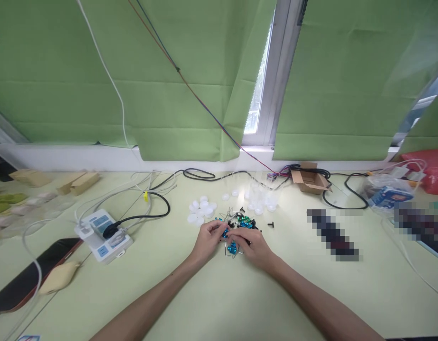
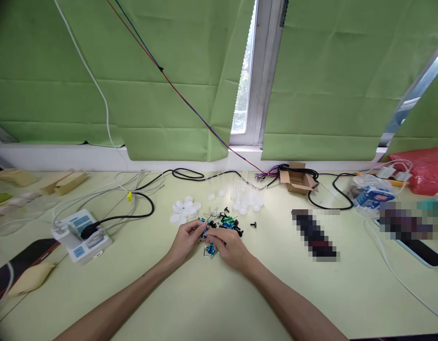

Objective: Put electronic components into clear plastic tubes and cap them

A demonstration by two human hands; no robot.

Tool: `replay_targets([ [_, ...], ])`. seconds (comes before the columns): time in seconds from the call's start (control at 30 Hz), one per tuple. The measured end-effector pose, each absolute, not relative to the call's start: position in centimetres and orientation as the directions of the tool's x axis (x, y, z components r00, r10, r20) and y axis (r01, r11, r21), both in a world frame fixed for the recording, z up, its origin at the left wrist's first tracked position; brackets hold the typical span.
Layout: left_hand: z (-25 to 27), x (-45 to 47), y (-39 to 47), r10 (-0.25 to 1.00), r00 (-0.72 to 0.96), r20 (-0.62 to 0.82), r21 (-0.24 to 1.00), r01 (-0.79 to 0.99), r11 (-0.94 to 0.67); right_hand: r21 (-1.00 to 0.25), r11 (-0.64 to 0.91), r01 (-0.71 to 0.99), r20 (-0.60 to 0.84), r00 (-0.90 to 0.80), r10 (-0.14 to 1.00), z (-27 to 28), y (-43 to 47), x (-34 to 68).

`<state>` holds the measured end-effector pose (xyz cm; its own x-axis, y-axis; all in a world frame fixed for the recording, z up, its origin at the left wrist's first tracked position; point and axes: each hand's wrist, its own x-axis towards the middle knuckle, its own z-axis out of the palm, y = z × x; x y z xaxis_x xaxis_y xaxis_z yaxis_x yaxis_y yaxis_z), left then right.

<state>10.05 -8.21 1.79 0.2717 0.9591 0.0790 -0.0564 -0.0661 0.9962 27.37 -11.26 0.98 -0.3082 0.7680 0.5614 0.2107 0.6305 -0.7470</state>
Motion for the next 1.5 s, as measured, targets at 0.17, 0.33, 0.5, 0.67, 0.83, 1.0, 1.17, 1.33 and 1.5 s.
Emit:
replay_targets([
  [0.17, 1.7, 10.3, -8.1, 0.963, 0.246, 0.107, 0.994, -0.012, -0.107, -0.773, 0.595, 0.22, 0.54, -0.265, 0.799, 0.8, -11.2, 27.3],
  [0.33, 2.2, 10.9, -7.8, 0.965, 0.221, 0.142, 0.987, 0.042, -0.155, -0.797, 0.554, 0.241, 0.522, -0.188, 0.832, 1.0, -11.1, 27.3],
  [0.5, 2.4, 11.4, -7.8, 0.968, 0.189, 0.166, 0.981, 0.066, -0.181, -0.771, 0.575, 0.275, 0.564, -0.124, 0.816, 1.0, -10.9, 27.5],
  [0.67, 2.3, 11.4, -8.0, 0.967, 0.18, 0.183, 0.978, 0.072, -0.198, -0.741, 0.612, 0.277, 0.602, -0.13, 0.788, 0.6, -10.8, 27.5],
  [0.83, 2.3, 11.1, -8.2, 0.957, 0.204, 0.208, 0.969, 0.09, -0.23, -0.736, 0.606, 0.301, 0.592, -0.148, 0.792, 0.5, -10.9, 27.4],
  [1.0, 2.4, 11.0, -8.5, 0.95, 0.228, 0.215, 0.965, 0.102, -0.243, -0.755, 0.578, 0.309, 0.559, -0.157, 0.814, 0.7, -11.1, 27.2],
  [1.17, 2.6, 11.0, -8.5, 0.944, 0.251, 0.216, 0.965, 0.095, -0.246, -0.823, 0.524, 0.22, 0.507, -0.133, 0.851, 0.7, -11.1, 27.1],
  [1.33, 2.8, 11.1, -8.5, 0.942, 0.289, 0.17, 0.983, 0.017, -0.183, -0.867, 0.48, 0.131, 0.465, -0.13, 0.875, 0.7, -11.0, 27.0],
  [1.5, 2.8, 11.2, -8.5, 0.94, 0.311, 0.138, 0.99, -0.027, -0.137, -0.889, 0.452, 0.075, 0.439, -0.143, 0.887, 0.5, -11.1, 26.9],
])
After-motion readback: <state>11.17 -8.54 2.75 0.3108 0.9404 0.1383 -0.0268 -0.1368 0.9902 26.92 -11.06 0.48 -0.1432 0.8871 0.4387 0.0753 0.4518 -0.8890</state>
